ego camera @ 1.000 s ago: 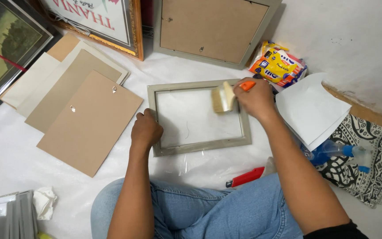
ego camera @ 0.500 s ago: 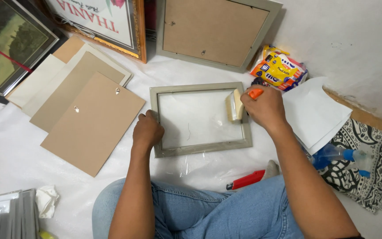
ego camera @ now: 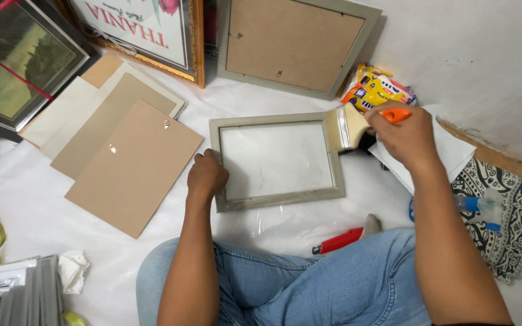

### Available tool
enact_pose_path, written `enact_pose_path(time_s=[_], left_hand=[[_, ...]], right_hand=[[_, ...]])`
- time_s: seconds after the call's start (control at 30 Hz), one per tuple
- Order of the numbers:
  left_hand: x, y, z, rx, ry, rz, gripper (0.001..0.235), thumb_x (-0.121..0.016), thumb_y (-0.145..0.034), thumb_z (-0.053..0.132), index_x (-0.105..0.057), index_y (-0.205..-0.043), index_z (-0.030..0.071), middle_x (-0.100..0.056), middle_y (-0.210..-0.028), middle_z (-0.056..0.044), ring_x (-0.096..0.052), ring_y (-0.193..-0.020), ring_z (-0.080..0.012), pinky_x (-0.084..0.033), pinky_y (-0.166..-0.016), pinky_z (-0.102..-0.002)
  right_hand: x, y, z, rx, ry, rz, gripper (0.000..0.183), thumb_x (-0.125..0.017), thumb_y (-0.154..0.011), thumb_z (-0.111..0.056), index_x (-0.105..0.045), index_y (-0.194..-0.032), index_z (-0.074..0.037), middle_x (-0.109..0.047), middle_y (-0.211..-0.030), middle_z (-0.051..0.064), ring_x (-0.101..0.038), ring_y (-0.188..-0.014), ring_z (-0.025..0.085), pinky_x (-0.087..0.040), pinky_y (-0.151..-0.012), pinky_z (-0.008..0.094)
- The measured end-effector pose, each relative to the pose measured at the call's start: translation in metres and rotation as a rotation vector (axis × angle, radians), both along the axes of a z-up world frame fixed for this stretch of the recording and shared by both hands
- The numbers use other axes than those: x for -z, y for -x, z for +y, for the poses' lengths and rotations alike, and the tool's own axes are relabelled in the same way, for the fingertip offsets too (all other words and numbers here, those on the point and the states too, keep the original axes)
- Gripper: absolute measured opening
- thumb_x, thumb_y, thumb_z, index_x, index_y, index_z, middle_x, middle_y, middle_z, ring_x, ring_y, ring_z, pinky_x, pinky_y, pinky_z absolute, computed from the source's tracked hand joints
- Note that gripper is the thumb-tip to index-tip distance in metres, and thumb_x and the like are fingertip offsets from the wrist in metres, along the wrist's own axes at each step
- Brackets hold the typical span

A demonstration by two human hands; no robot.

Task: Cleaning picture frames with a brush and assembling them with artwork and backings

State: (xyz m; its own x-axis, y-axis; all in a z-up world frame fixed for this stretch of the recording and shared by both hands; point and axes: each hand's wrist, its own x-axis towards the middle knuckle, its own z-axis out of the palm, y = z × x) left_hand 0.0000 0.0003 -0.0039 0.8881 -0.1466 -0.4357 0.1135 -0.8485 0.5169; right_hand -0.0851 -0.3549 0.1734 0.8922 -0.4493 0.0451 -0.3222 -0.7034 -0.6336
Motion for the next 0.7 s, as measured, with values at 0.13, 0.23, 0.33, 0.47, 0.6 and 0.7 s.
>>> enact_pose_path(time_s=[0.13,0.23,0.33,0.47,0.6,0.7], left_hand=[[-0.005,0.005,0.003,-0.01,0.044,-0.009,0.058,-0.053,-0.082,0.007,-0.05,-0.138,-0.01,-0.057,-0.123,-0.034,-0.065,-0.11,-0.0544,-0.054,-0.092,-0.058],[-0.014,0.012,0.004,-0.039,0.08,0.009,0.06,-0.054,-0.085,0.011,-0.047,-0.142,-0.008,-0.056,-0.126,-0.035,-0.063,-0.114,-0.0549,-0.052,-0.096,-0.06],[-0.015,0.019,0.005,-0.093,0.136,-0.006,0.069,-0.059,-0.087,0.019,-0.04,-0.148,-0.009,-0.054,-0.131,-0.038,-0.06,-0.12,-0.0565,-0.049,-0.099,-0.063],[-0.04,0.034,0.005,-0.179,0.254,-0.101,0.069,-0.063,-0.092,0.022,-0.041,-0.149,-0.01,-0.054,-0.132,-0.037,-0.06,-0.122,-0.0538,-0.049,-0.1,-0.062],[-0.081,0.054,0.008,-0.351,0.521,-0.213,0.063,-0.061,-0.098,0.018,-0.04,-0.149,-0.009,-0.056,-0.132,-0.034,-0.064,-0.117,-0.047,-0.054,-0.096,-0.057],[-0.097,0.055,0.024,-0.431,0.558,-0.299,0.06,-0.061,-0.1,0.018,-0.04,-0.148,-0.009,-0.058,-0.131,-0.031,-0.065,-0.118,-0.0446,-0.055,-0.095,-0.054]], right_hand=[[-0.016,0.026,0.003,-0.072,-0.026,0.047,0.017,-0.066,-0.087,-0.026,-0.079,-0.092,-0.016,-0.066,-0.075,0.021,-0.063,-0.074,0.032,-0.048,-0.073,0.044],[-0.015,0.045,0.015,-0.121,-0.088,0.202,0.026,-0.064,-0.081,-0.017,-0.079,-0.098,-0.006,-0.073,-0.08,0.027,-0.069,-0.084,0.039,-0.05,-0.082,0.049],[0.015,0.06,0.006,-0.15,-0.094,0.266,0.028,-0.06,-0.089,-0.02,-0.074,-0.11,-0.007,-0.075,-0.074,0.021,-0.074,-0.085,0.035,-0.054,-0.082,0.046],[0.043,0.065,-0.001,-0.113,0.001,0.443,0.043,-0.061,-0.09,-0.028,-0.055,-0.127,-0.008,-0.07,-0.12,0.028,-0.064,-0.119,0.046,-0.049,-0.099,0.058],[0.096,0.052,-0.024,-0.183,0.16,0.605,0.046,-0.05,-0.093,-0.029,-0.043,-0.132,-0.006,-0.07,-0.113,0.027,-0.066,-0.115,0.044,-0.052,-0.095,0.057],[0.16,0.041,-0.054,-0.188,0.27,0.706,0.055,-0.05,-0.091,-0.027,-0.039,-0.139,-0.001,-0.069,-0.12,0.028,-0.065,-0.12,0.044,-0.05,-0.098,0.061]])
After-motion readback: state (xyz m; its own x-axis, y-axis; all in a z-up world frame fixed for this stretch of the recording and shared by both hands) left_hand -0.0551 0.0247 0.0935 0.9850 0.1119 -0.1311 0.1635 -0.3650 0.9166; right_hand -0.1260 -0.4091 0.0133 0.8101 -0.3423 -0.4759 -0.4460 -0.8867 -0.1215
